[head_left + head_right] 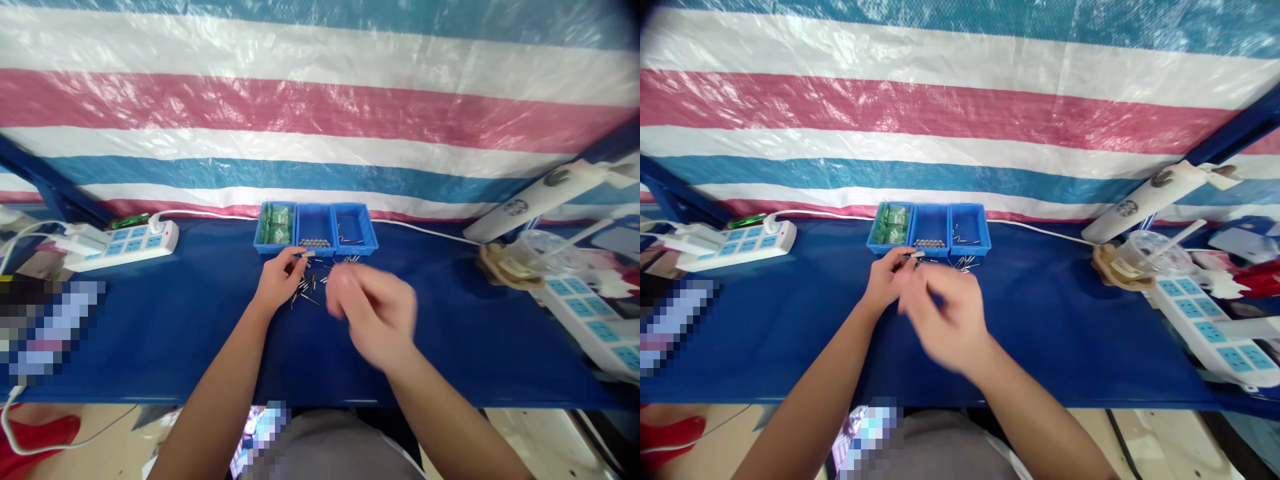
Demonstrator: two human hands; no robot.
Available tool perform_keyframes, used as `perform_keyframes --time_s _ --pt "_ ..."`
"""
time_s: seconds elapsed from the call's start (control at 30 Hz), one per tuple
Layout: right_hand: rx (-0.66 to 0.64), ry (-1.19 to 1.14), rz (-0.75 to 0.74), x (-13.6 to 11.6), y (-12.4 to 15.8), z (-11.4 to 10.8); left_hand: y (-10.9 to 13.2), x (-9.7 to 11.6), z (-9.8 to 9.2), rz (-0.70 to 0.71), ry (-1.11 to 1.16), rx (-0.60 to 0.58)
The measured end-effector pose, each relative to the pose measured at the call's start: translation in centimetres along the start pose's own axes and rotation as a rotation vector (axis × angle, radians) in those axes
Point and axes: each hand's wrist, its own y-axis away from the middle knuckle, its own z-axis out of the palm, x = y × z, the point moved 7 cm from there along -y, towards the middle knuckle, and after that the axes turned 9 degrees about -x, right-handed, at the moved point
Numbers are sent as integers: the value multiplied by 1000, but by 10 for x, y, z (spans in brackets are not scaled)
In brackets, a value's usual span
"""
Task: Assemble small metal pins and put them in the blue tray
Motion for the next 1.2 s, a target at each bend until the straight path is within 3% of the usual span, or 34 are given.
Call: perform_keyframes --time_s 0.1,0.2,0.27,0.5,0.87,1.2 --pt "221 205 -92 48 -39 -23 -1 0 0 -9 -18 -6" --pt "199 241 -112 89 -50 -18 -2 0 1 -4 -51 -6" --pt "171 263 -129 100 -47 -13 -2 -1 1 0 -61 -9" --pt "69 166 -25 117 -48 -2 -1 -3 2 4 -64 -24" --pt "92 -124 106 134 -49 1 -1 -1 3 -14 18 -32" --pt "89 -62 80 135 -48 1 -2 -2 2 -3 -21 -49"
